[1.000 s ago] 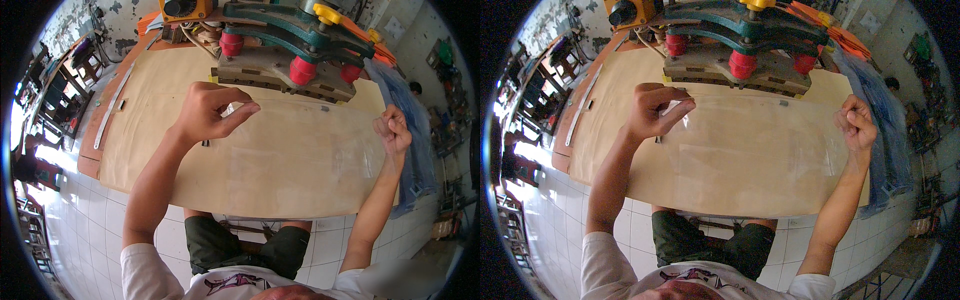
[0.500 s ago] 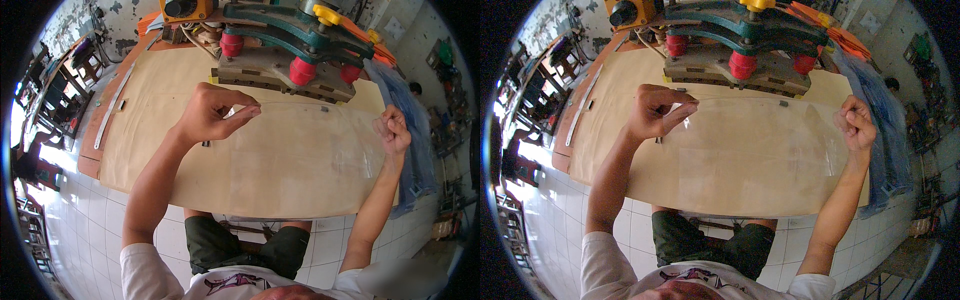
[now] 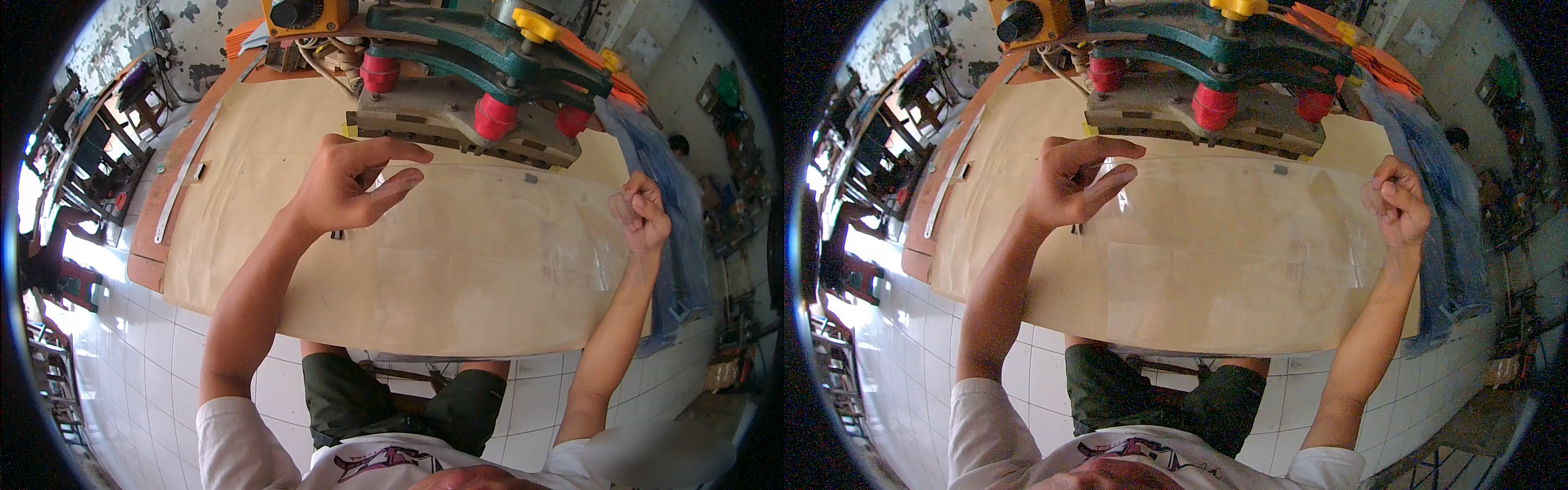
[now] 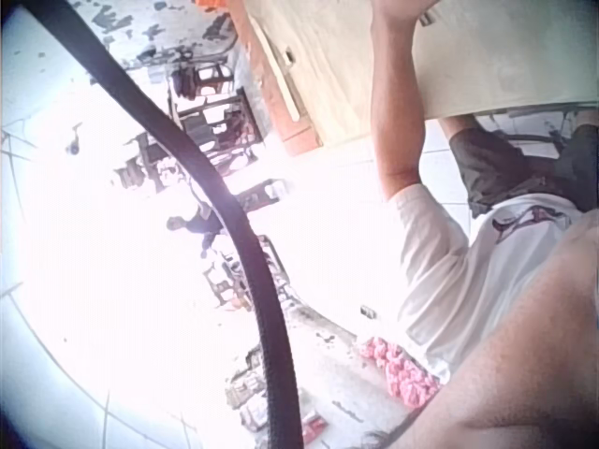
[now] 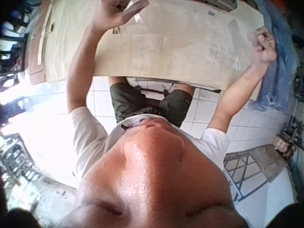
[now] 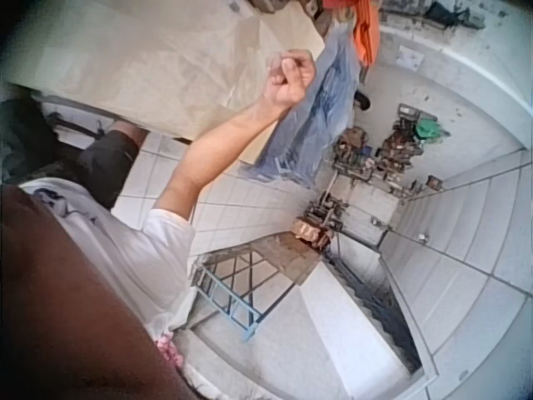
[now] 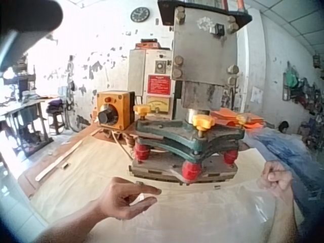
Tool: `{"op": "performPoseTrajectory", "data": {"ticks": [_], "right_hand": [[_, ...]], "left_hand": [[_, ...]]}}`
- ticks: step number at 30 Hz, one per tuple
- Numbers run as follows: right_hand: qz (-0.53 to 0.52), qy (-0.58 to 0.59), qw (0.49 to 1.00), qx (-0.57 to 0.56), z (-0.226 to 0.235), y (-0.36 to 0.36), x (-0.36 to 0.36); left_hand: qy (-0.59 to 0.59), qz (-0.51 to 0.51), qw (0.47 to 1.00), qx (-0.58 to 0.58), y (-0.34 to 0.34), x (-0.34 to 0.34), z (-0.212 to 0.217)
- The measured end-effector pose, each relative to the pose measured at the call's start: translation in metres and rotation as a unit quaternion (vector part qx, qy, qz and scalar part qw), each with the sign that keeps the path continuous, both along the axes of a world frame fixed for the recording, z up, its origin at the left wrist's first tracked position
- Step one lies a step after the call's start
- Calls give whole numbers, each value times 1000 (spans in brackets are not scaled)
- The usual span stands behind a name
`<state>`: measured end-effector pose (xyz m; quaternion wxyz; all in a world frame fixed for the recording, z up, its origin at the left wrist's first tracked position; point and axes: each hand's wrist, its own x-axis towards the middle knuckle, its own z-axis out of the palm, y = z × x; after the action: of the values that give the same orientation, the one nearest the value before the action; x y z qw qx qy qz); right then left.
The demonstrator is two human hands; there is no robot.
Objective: The person positions a plastic sheet under a heat sealing press, holds it in place on the work table, and opens the plastic bag by hand before smoothing it out.
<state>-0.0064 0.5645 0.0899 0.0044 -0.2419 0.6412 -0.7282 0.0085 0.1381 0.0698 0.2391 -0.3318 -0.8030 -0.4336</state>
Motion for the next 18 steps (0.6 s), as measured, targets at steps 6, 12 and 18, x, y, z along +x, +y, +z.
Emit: {"op": "performPoseTrajectory", "data": {"ticks": [6, 12, 18], "right_hand": [[6, -1, 1000, -5, 0, -1, 0], [15, -2, 1000, -4, 0, -2, 1], [-4, -5, 1000, -1, 0, -2, 1]], "left_hand": [[21, -4, 1000, 10, -1, 0, -1], [41, -9, 999, 18, 0, -2, -3], [46, -8, 999, 19, 0, -4, -6]]}}
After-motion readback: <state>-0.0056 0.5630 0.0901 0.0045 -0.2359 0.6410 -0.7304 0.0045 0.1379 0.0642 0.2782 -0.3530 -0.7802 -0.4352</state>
